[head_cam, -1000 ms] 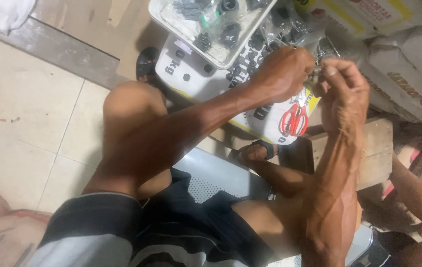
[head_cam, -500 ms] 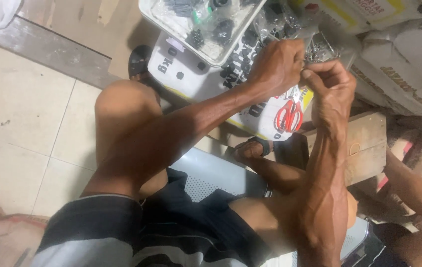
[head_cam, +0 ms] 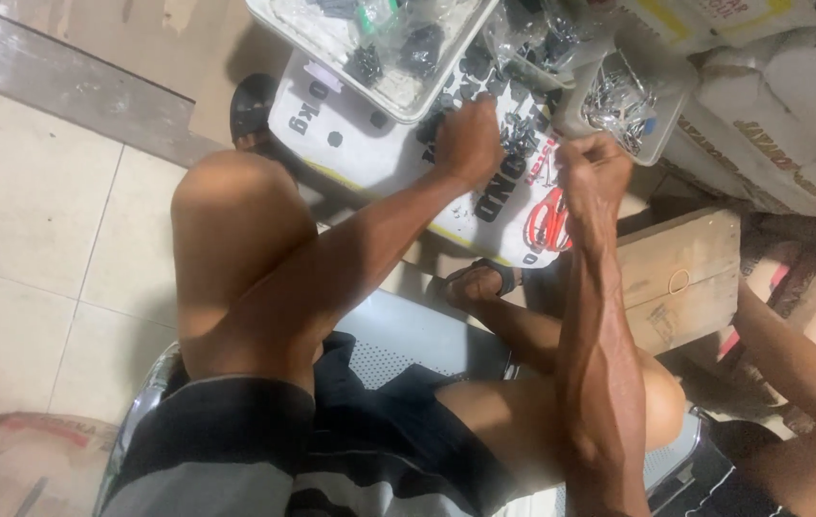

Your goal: Assembling small metal fasteners by joining bolts with nuts or washers.

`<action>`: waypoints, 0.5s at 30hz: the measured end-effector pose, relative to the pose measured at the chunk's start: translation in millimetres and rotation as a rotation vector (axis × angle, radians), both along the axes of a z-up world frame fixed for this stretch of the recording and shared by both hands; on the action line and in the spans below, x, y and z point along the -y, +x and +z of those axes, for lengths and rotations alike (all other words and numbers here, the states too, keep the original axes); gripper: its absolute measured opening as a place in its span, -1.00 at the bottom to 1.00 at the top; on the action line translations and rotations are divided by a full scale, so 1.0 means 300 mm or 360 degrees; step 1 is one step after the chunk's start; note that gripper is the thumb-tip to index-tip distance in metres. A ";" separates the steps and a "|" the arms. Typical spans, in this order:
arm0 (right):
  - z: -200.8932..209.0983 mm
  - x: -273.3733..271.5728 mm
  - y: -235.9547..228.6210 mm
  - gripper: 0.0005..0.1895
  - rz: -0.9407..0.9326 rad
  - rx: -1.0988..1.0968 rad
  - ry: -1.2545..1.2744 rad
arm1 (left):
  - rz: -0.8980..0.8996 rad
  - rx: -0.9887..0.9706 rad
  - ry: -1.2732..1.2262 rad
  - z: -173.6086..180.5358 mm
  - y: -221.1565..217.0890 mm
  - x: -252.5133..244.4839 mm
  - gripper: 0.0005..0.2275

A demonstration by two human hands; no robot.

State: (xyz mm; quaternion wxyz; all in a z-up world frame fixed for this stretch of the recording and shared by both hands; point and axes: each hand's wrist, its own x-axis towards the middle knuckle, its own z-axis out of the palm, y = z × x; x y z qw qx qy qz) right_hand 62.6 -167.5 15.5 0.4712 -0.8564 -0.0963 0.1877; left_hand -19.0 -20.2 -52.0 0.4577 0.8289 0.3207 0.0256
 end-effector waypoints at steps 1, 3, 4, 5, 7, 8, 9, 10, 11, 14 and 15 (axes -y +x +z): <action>0.009 -0.004 -0.004 -0.93 0.0004 -0.0008 -0.0009 | 0.0004 -0.0008 -0.0009 -0.036 -0.005 -0.001 -0.82; 0.032 -0.009 -0.005 -0.97 0.0024 0.0319 -0.0239 | -0.0040 -0.0037 0.0135 -0.101 -0.001 -0.002 -0.82; 0.010 -0.021 -0.006 -0.97 0.0008 0.0318 -0.0234 | -0.0056 -0.0037 0.0142 -0.111 0.003 -0.007 -0.82; -0.012 -0.032 -0.006 -0.91 0.0057 0.0230 -0.0432 | 0.0086 0.0072 0.0278 -0.120 0.008 -0.011 -0.91; -0.072 -0.011 -0.012 -0.83 0.0103 0.0131 -0.0636 | 0.0219 0.0176 0.0405 -0.131 0.011 0.000 -0.94; -0.112 0.001 -0.013 -0.91 0.0194 0.0160 -0.0611 | 0.0174 0.0133 0.0426 -0.131 0.012 -0.007 -0.92; -0.153 0.012 -0.015 -0.94 0.0285 0.0189 -0.0585 | 0.0129 0.0090 0.0447 -0.132 0.012 -0.015 -0.88; -0.188 0.030 -0.001 -0.94 0.0281 0.0186 -0.0586 | 0.0124 0.0088 0.0446 -0.144 0.010 -0.013 -0.88; -0.224 0.047 0.013 -0.86 0.0458 0.0509 -0.0535 | 0.0084 0.0032 0.0495 -0.156 0.007 -0.012 -0.90; -0.245 0.069 0.018 -0.83 0.0573 0.0762 -0.0623 | 0.0059 -0.0010 0.0444 -0.191 0.000 -0.006 -0.81; -0.236 0.069 0.015 -0.85 0.0511 0.0700 -0.0763 | 0.0082 0.0008 0.0349 -0.202 -0.001 -0.005 -0.75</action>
